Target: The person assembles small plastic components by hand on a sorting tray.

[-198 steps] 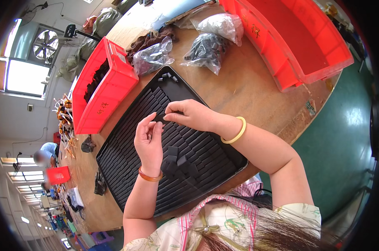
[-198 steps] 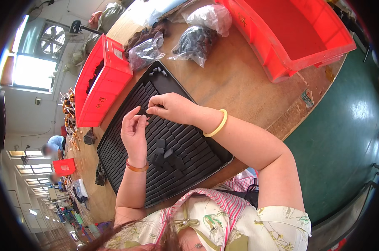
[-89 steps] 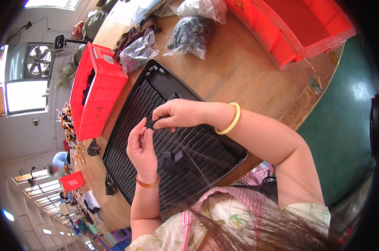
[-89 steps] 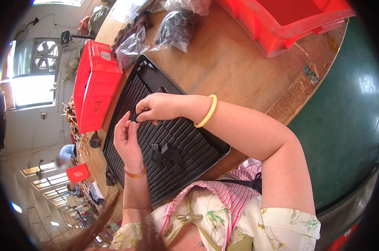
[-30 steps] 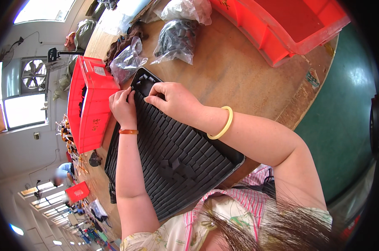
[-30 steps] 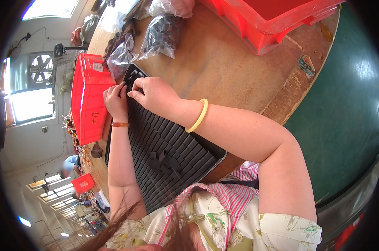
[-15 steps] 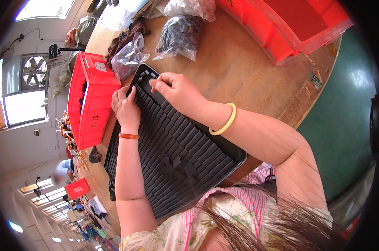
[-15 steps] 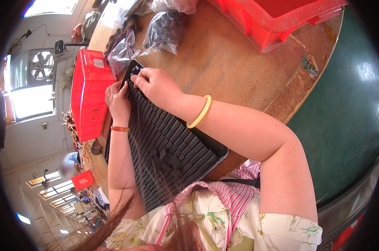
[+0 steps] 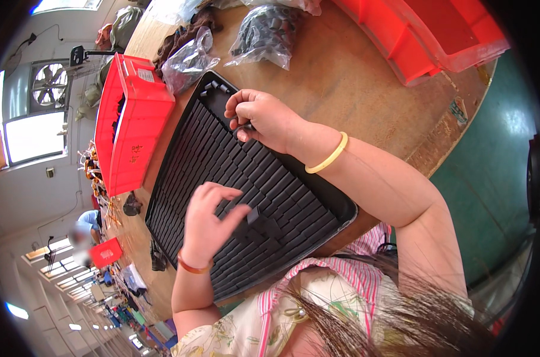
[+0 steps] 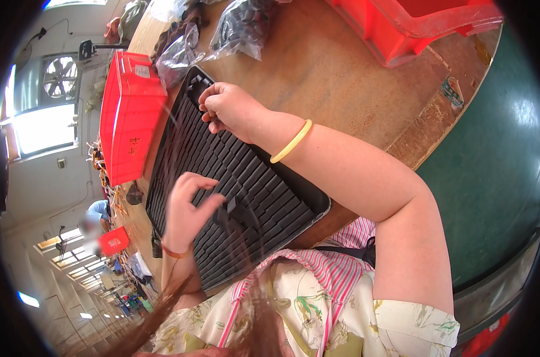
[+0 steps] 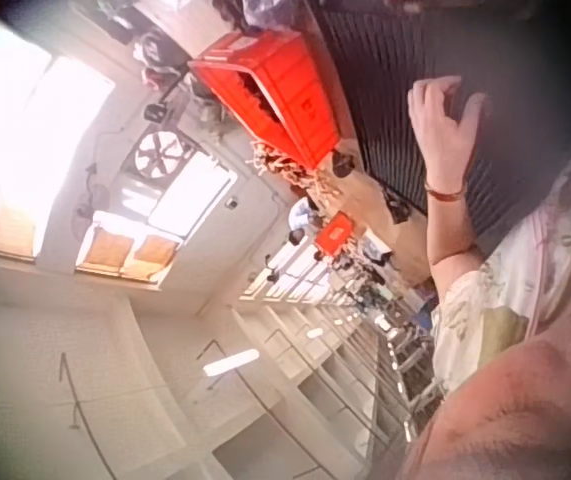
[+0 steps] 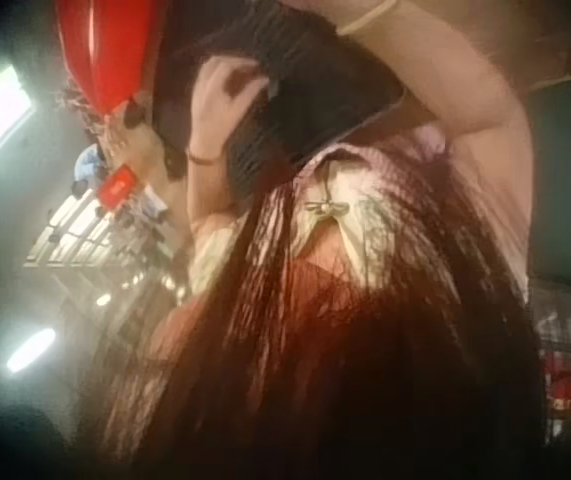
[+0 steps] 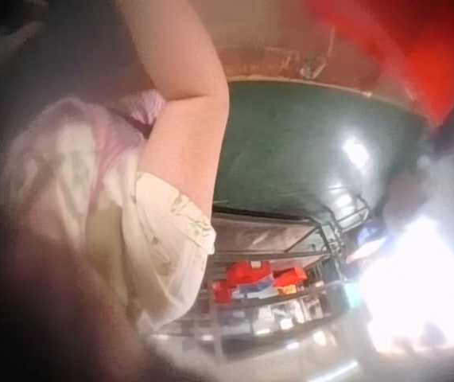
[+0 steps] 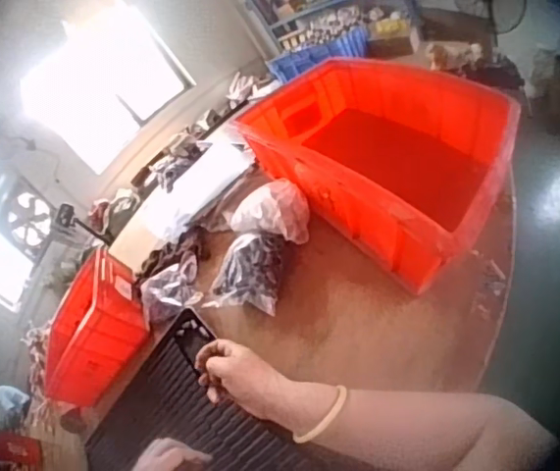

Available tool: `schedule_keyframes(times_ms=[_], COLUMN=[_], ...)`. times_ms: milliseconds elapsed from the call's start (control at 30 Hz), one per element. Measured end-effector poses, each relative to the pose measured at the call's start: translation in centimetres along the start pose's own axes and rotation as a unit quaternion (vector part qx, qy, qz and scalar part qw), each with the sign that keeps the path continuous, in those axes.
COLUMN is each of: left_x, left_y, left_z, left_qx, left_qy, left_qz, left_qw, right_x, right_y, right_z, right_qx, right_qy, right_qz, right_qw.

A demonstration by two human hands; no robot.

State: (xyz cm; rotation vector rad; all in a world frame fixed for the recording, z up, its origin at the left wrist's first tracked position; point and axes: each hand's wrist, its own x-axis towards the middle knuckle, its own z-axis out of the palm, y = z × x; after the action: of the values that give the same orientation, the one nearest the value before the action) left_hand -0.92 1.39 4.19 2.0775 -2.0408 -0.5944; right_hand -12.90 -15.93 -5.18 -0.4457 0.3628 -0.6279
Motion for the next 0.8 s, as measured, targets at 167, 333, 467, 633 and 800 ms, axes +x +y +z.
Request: schedule_keyframes(times_ms=[167, 333, 467, 633, 800], left_x=[-2.2, -1.9, -0.2, 2.4, 3.5], left_y=[-0.4, -1.2, -1.7, -1.4, -1.5], left_z=[2.9, 2.5, 1.6, 1.9, 2.3], left_qx=[0.053, -0.092, -0.189, -0.207, 0.022], left_qy=[0.047, 0.189, 0.275, 0.277, 0.348], left_qz=[0.044, -0.047, -0.102, -0.087, 0.036], left_qw=[0.997, 0.977, 0.937, 0.934, 0.937], right_x=[-0.8, -0.3, -0.7, -1.0, -1.0], right_y=[-0.3, -0.1, 0.4, 0.7, 0.3], right_z=[1.4, 0.0, 0.3, 0.4, 0.5], right_qx=[-0.009, -0.145, -0.335, -0.456, -0.510], right_qy=[0.010, -0.082, -0.177, -0.274, -0.193], right_qz=[0.015, 0.005, -0.004, -0.053, -0.128], right_qw=[1.000, 0.986, 0.925, 0.845, 0.828])
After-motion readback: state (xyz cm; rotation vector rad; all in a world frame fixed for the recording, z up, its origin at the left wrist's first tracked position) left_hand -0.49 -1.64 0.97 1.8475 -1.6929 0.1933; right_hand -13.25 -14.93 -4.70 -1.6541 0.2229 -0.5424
